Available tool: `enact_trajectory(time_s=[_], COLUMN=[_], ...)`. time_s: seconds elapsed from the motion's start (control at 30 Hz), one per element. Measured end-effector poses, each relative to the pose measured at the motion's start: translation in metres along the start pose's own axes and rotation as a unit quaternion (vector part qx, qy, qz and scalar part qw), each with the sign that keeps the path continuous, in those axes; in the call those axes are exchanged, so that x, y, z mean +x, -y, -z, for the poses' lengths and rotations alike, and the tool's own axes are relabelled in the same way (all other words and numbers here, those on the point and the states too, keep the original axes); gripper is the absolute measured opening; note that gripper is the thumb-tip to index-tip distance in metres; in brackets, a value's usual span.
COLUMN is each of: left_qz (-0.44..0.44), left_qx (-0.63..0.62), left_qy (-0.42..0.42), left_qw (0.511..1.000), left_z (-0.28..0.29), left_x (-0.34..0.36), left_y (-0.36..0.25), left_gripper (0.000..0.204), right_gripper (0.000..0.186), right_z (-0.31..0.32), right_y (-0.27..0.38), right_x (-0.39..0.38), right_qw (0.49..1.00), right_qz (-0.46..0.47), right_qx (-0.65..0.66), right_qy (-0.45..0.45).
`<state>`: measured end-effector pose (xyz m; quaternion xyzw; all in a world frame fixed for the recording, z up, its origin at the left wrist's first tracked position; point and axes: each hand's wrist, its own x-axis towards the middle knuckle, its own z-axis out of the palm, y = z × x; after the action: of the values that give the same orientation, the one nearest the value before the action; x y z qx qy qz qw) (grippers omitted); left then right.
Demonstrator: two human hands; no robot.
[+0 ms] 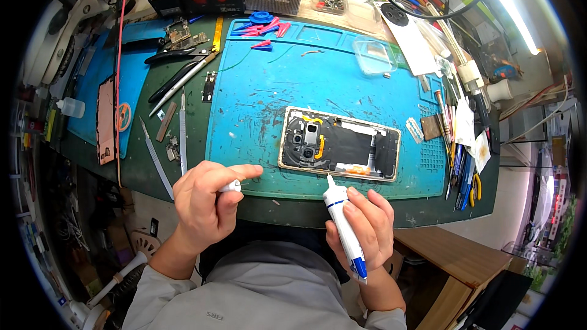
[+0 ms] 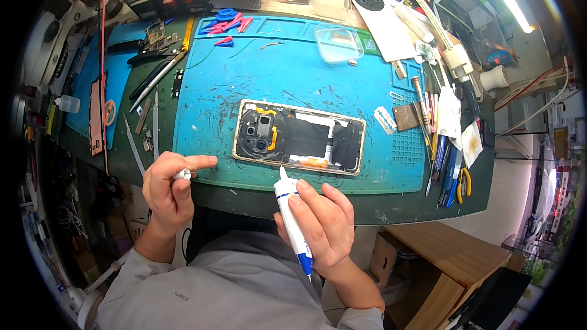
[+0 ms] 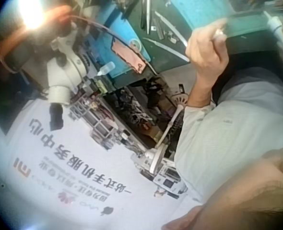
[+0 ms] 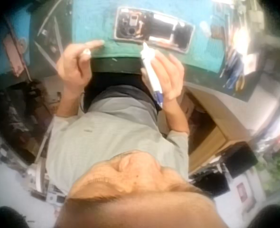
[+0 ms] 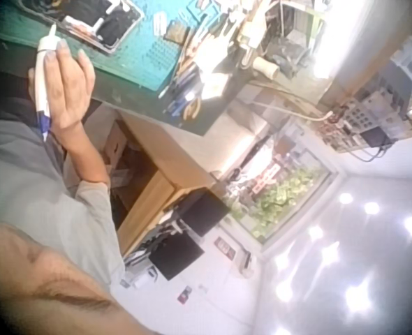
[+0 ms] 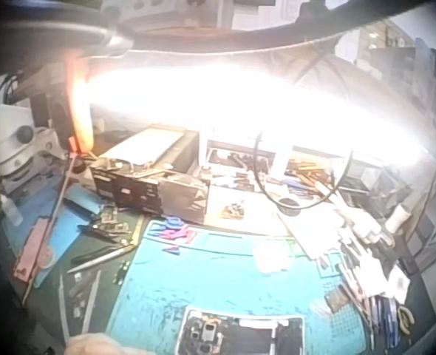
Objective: The person applies adhesive to the frame of a disassembled smartphone, then handles an orange phone case and a white phone, using a screwdriver on the white phone. The person wipes the screen of a black phone with a cloth and uses a heat gun on the device.
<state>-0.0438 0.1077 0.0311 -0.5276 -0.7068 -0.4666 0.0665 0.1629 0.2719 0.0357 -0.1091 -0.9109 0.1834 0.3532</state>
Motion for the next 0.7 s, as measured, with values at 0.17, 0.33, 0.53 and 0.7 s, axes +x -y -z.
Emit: enact_trajectory(time_s=[0.17,0.33,0.53,0.7], left_qz=[0.006,0.014,0.012,-0.005], left_qx=[-0.001,0.0,0.006,0.006], left_qy=[0.001,-0.002,-0.006,-0.006], left_qw=[1.0,1.0,1.0,1.0], left_z=[-0.0003,-0.0011,-0.0018,-0.0013], left_x=[0.0,-0.0011,-0.0005,0.0], left_y=[-0.0004,-0.0007,-0.001,0.002], left_gripper=[0.028,0.029,0.027,0.019], right_gripper=[0.04,0.039,0.038,0.038], right_z=[0.0006,0.0015,0.0024,0.0038], right_y=[-0.0009,-0.0022,-0.004,-0.0053], right_x=[-0.0001,-0.0009,-0.0013,-0.0019], right_qw=[1.0,1.0,1.0,1.0], right_qz=[-0.001,-0.002,-0.002,-0.002], right_qx=[-0.002,-0.003,-0.002,-0.003], right_qy=[-0.003,-0.009,-0.015,-0.016])
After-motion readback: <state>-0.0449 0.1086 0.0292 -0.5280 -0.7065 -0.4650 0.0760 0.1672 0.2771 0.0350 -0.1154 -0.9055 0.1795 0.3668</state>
